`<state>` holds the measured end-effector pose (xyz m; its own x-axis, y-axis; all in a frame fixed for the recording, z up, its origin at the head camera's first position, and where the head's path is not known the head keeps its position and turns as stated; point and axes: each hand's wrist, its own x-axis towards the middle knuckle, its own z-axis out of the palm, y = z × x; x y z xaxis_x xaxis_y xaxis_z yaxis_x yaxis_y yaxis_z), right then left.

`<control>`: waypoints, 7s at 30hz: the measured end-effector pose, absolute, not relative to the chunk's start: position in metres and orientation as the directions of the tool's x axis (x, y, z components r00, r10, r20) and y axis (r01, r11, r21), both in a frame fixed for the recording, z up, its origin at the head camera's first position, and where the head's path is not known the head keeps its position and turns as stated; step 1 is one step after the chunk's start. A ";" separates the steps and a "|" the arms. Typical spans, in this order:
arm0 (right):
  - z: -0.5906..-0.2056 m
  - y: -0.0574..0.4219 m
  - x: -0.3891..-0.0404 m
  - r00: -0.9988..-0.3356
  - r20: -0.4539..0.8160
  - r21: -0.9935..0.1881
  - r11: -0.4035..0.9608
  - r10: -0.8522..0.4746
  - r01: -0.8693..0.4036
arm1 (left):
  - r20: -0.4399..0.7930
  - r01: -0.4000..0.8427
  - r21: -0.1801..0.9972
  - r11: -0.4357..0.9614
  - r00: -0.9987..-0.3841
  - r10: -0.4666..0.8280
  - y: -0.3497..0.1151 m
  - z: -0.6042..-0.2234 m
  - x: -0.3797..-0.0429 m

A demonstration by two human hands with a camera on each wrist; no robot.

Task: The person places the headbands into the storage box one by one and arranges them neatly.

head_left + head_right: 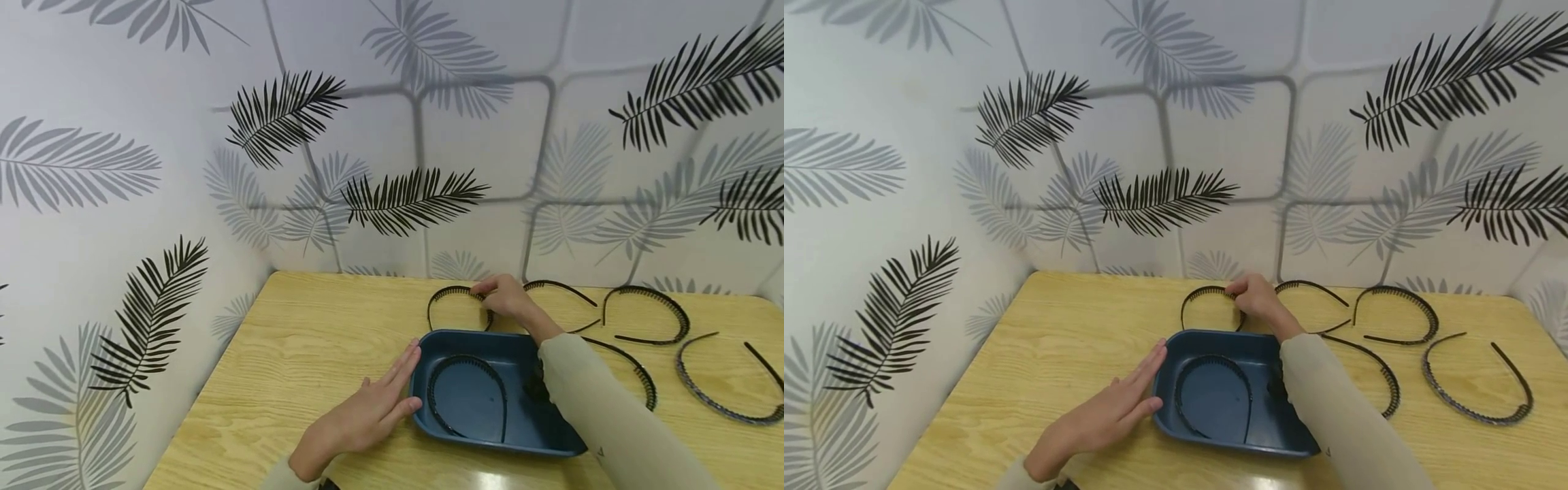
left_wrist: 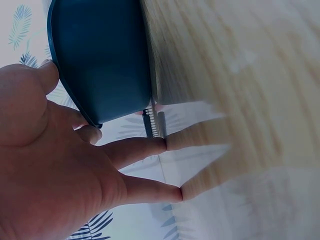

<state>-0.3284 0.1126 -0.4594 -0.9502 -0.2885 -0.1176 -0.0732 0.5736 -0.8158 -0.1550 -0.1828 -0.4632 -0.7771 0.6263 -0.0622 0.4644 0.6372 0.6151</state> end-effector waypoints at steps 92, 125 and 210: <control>-0.394 0.178 -0.199 -0.952 0.165 -0.964 0.163 -0.258 -0.211 | -0.080 0.429 0.660 0.617 -0.776 0.625 -0.181 -0.462 -0.154; -0.447 0.150 -0.172 -0.958 0.155 -0.968 0.159 -0.240 -0.196 | -0.080 0.427 0.658 0.621 -0.779 0.621 -0.181 -0.461 -0.153; -0.460 0.145 -0.172 -0.944 -0.031 -0.879 0.458 -0.328 -0.130 | -0.072 0.435 0.657 0.616 -0.777 0.625 -0.178 -0.461 -0.153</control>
